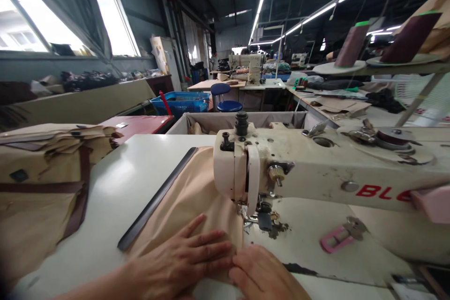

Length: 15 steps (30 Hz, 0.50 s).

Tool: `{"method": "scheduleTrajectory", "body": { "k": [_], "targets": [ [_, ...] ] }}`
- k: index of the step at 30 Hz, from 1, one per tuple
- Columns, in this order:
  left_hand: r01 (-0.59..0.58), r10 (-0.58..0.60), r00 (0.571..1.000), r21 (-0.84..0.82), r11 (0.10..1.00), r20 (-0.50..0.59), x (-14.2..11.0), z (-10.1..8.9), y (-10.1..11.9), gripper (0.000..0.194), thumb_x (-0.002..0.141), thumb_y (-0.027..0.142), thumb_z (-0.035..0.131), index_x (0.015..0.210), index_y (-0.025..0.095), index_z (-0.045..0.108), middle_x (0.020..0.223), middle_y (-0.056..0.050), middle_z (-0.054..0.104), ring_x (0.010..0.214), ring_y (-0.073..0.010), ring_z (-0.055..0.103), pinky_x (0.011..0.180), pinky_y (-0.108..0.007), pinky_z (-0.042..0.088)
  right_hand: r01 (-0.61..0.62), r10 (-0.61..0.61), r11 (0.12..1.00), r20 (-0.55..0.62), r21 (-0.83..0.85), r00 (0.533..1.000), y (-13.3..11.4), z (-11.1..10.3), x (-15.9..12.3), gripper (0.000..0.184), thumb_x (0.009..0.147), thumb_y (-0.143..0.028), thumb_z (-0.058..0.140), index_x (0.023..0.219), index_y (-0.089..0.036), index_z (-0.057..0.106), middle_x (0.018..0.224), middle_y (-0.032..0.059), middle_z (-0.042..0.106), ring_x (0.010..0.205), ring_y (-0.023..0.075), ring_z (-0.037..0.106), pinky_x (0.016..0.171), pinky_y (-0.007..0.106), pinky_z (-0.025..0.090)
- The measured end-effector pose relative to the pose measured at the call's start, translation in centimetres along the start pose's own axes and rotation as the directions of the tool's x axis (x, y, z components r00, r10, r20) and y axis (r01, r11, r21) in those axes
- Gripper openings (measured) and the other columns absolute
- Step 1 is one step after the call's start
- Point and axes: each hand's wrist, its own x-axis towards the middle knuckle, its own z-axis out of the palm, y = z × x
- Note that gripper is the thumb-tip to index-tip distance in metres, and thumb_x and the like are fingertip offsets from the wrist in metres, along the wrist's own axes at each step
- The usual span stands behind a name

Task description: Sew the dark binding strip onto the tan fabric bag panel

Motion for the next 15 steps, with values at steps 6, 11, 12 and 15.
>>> {"method": "scheduleTrajectory", "body": {
  "k": [6, 11, 12, 15],
  "targets": [
    [-0.042, 0.042, 0.999, 0.007, 0.999, -0.013, 0.7, -0.7, -2.6, 0.055, 0.094, 0.041, 0.05, 0.143, 0.035, 0.025, 0.149, 0.001, 0.027, 0.139, -0.02, 0.019, 0.113, -0.047, -0.01, 0.141, -0.112, 0.974, 0.162, -0.179, 0.98, 0.9, -0.1, 1.4, 0.036, 0.078, -0.005, 0.046, 0.107, -0.011, 0.068, 0.113, 0.0076, 0.065, 0.102, 0.0208, 0.065, 0.083, 0.027, 0.055],
    [-0.032, 0.034, 0.999, 0.039, 0.999, -0.034, 1.7, -1.4, -3.9, 0.05, 0.095, 0.043, 0.047, 0.141, 0.037, 0.029, 0.148, 0.002, 0.031, 0.138, -0.0201, 0.022, 0.114, -0.047, -0.005, 0.069, -0.044, 0.973, 0.117, -0.219, 0.992, 1.7, 0.8, 1.3, 0.041, 0.076, -0.003, 0.042, 0.108, -0.009, 0.068, 0.114, 0.0093, 0.064, 0.103, 0.0218, 0.064, 0.083, 0.029, 0.055],
    [-0.03, 0.031, 0.999, 0.036, 0.999, -0.04, 1.8, -1.5, -4.1, 0.05, 0.095, 0.043, 0.046, 0.142, 0.037, 0.029, 0.148, 0.001, 0.029, 0.138, -0.0207, 0.021, 0.114, -0.047, -0.005, 0.051, -0.026, 0.97, 0.104, -0.238, 0.994, 1.7, 1.1, 1.1, 0.041, 0.076, -0.004, 0.042, 0.108, -0.008, 0.067, 0.114, 0.0104, 0.064, 0.102, 0.0228, 0.064, 0.082, 0.03, 0.056],
    [0.005, -0.003, 0.997, 0.027, 1.0, -0.079, 2.4, -1.7, -4.6, 0.05, 0.095, 0.045, 0.046, 0.142, 0.037, 0.029, 0.149, 0.002, 0.028, 0.138, -0.0221, 0.022, 0.113, -0.048, -0.006, 0.005, 0.023, 0.96, 0.094, -0.281, 0.995, 1.7, 1.9, 0.4, 0.043, 0.075, -0.006, 0.041, 0.111, -0.006, 0.065, 0.118, 0.0124, 0.061, 0.103, 0.025, 0.064, 0.08, 0.034, 0.057]
  ]
}}
